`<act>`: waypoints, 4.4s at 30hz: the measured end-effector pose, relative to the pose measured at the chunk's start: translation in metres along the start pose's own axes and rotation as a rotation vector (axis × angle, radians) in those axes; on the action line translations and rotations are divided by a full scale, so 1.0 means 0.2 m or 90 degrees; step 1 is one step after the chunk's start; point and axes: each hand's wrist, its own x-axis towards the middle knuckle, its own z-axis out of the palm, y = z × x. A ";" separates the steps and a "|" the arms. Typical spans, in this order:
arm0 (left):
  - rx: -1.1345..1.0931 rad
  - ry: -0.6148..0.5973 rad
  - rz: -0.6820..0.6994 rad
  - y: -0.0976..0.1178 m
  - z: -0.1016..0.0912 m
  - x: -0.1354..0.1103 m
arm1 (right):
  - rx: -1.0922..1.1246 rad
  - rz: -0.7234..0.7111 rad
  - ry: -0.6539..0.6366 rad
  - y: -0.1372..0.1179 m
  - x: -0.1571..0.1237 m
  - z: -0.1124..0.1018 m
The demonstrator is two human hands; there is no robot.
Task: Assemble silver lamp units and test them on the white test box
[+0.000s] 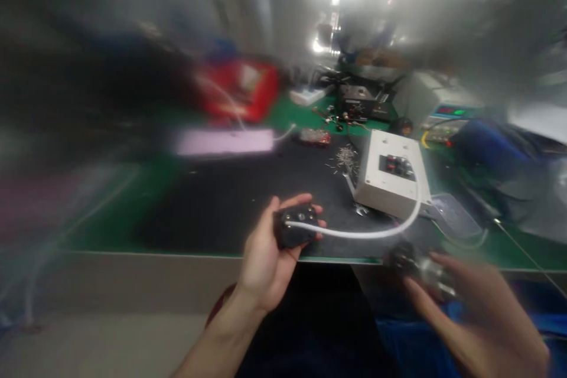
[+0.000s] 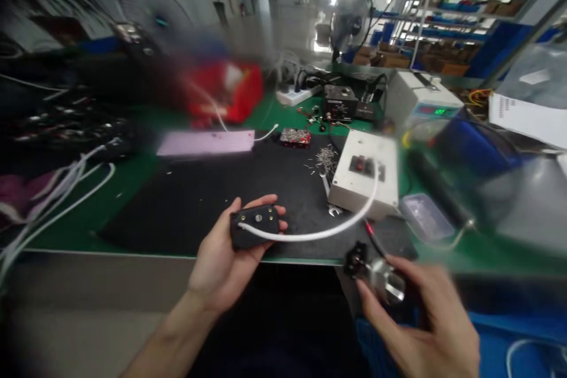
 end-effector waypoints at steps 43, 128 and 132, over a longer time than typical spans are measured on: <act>0.602 -0.236 0.529 0.09 -0.17 0.08 | 0.236 -0.098 -0.265 -0.38 0.30 0.38; 0.780 -0.176 0.440 0.10 -0.11 0.23 | 0.206 -0.153 -0.419 -0.27 0.38 0.58; 0.771 -0.163 0.397 0.10 -0.10 0.23 | 0.206 -0.162 -0.408 -0.29 0.39 0.58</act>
